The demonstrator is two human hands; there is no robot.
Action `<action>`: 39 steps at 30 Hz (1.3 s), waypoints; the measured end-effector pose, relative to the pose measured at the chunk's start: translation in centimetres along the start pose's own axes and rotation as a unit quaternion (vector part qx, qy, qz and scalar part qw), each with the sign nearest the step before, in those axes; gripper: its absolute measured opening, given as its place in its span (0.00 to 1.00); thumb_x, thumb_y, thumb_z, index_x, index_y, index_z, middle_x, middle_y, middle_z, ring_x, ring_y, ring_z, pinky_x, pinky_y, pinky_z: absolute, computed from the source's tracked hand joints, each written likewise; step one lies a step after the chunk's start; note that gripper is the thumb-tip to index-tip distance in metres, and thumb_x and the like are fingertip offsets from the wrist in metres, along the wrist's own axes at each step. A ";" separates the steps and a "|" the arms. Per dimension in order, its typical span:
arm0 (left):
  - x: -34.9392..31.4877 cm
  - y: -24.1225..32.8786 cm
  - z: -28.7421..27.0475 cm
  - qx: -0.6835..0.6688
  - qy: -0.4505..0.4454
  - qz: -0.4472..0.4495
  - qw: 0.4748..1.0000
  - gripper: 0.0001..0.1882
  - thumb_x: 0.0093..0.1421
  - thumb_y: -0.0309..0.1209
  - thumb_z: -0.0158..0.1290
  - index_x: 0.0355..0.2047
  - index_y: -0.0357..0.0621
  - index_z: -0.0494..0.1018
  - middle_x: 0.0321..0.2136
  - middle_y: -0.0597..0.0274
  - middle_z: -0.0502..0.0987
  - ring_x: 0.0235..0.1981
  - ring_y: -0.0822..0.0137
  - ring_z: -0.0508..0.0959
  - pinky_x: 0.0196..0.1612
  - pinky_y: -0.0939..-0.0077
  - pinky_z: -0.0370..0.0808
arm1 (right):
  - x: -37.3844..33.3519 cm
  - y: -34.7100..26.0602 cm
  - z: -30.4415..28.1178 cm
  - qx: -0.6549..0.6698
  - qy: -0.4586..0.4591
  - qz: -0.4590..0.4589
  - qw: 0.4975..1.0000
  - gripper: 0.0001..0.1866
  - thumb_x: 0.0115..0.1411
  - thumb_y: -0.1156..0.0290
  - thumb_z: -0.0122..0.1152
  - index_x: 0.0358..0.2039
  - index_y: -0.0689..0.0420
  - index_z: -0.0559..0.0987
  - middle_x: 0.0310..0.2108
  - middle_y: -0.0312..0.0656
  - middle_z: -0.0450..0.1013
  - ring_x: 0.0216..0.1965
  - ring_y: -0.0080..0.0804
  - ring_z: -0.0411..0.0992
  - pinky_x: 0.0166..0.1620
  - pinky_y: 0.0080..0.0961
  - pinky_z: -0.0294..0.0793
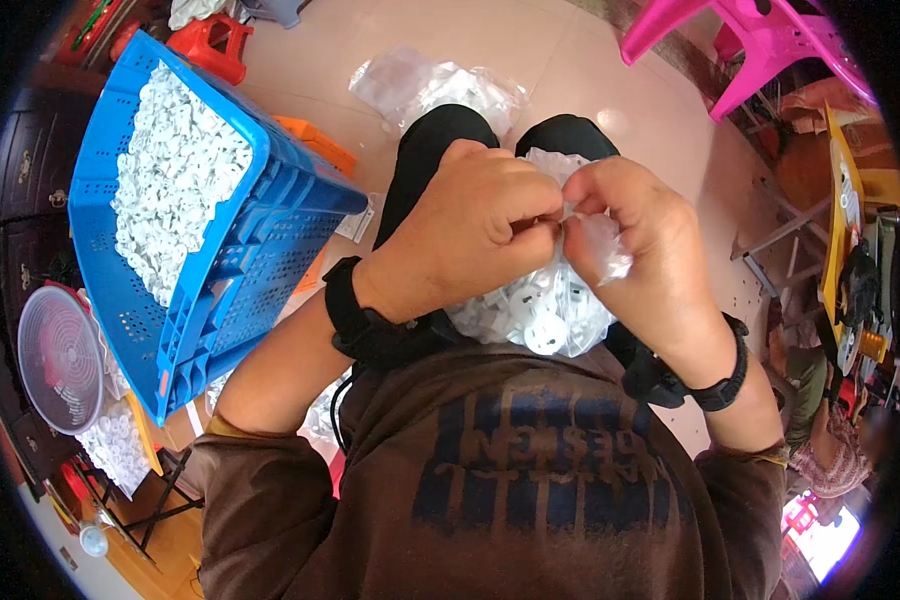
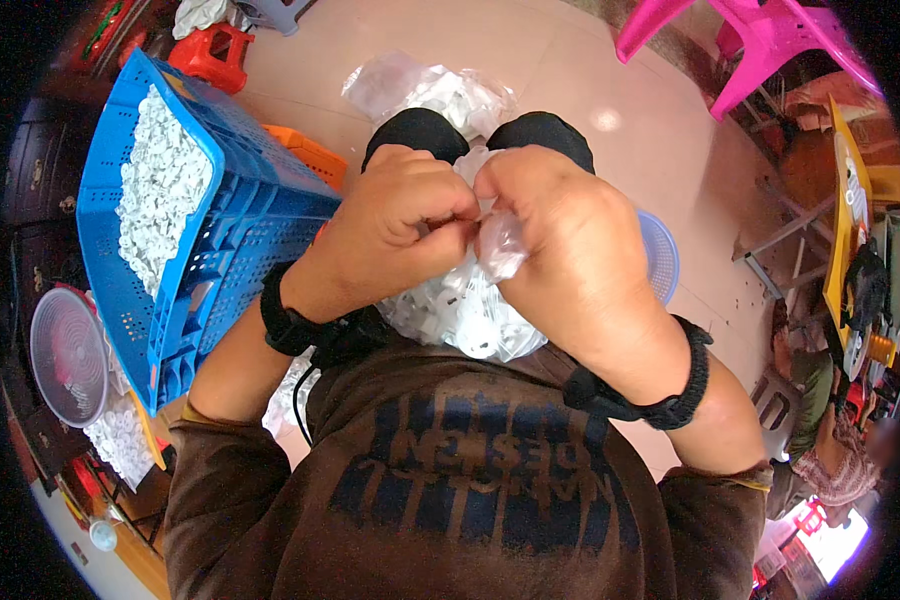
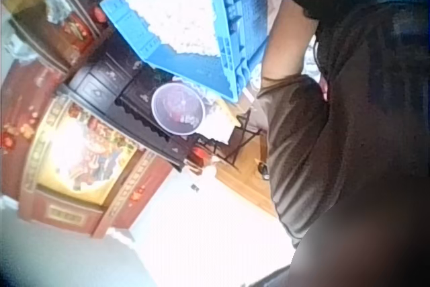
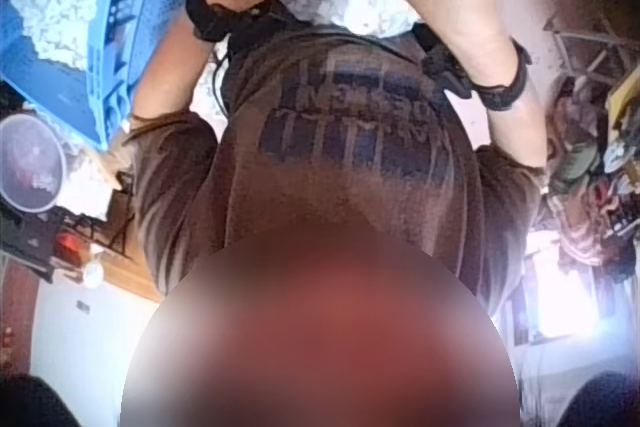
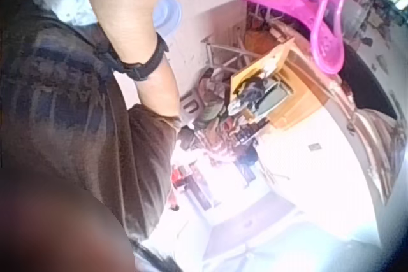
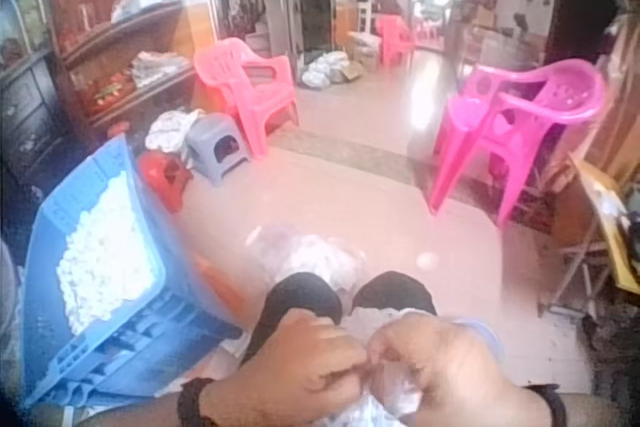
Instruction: Sorting small white plastic parts from a basket into plastic bags and then into a crate.
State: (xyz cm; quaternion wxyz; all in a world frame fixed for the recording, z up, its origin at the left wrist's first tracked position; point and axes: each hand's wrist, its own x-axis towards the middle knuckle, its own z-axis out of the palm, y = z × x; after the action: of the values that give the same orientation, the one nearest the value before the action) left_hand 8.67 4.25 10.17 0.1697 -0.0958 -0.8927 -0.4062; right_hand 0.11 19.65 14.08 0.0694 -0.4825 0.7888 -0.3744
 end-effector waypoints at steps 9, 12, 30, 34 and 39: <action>-0.7 -0.9 -1.5 -0.154 -0.023 -0.148 0.977 0.05 0.55 0.27 0.52 0.31 0.39 0.74 0.20 0.65 0.69 0.22 0.69 0.70 0.27 0.77 0.67 | 0.5 1.5 1.1 -0.139 0.086 -0.156 0.974 0.11 0.38 0.75 0.64 0.23 0.56 0.72 0.23 0.40 0.67 0.26 0.39 0.69 0.28 0.33 0.69; -0.3 -1.6 -1.9 -0.216 -0.070 -0.180 0.957 0.08 0.57 0.27 0.51 0.37 0.38 0.74 0.22 0.67 0.68 0.25 0.72 0.69 0.30 0.78 0.67 | 0.5 1.5 1.0 -0.130 0.085 -0.148 0.977 0.10 0.39 0.74 0.65 0.22 0.56 0.72 0.23 0.38 0.67 0.25 0.38 0.69 0.28 0.32 0.69; 0.2 -2.9 -1.1 -0.197 -0.067 -0.211 0.955 0.02 0.49 0.21 0.51 0.24 0.38 0.72 0.19 0.72 0.69 0.20 0.82 0.66 0.22 0.83 0.62 | -1.9 1.4 -0.7 -0.074 -0.021 -0.204 0.976 0.10 0.39 0.75 0.67 0.18 0.58 0.73 0.20 0.40 0.69 0.21 0.37 0.68 0.24 0.30 0.67; -0.1 -2.0 -0.6 -0.133 -0.042 -0.081 0.987 0.04 0.45 0.20 0.50 0.25 0.38 0.72 0.17 0.63 0.68 0.17 0.74 0.67 0.21 0.80 0.63 | -2.9 1.0 -1.6 -0.066 -0.040 -0.183 0.980 0.09 0.38 0.76 0.67 0.18 0.59 0.74 0.19 0.39 0.69 0.20 0.35 0.69 0.22 0.29 0.66; -0.2 -0.6 -1.4 -0.075 -0.033 -0.050 0.995 0.09 0.46 0.24 0.54 0.30 0.44 0.76 0.32 0.63 0.70 0.30 0.70 0.70 0.31 0.76 0.66 | -3.3 0.8 -1.4 -0.066 -0.018 -0.184 0.980 0.09 0.40 0.74 0.68 0.20 0.60 0.75 0.20 0.39 0.69 0.20 0.34 0.69 0.23 0.28 0.66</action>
State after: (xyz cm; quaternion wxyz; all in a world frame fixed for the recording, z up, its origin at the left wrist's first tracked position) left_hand 8.95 2.84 10.52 0.1122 -0.0764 -0.8687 -0.4763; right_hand 0.61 23.26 13.79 -0.0186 -0.6298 0.7080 -0.3191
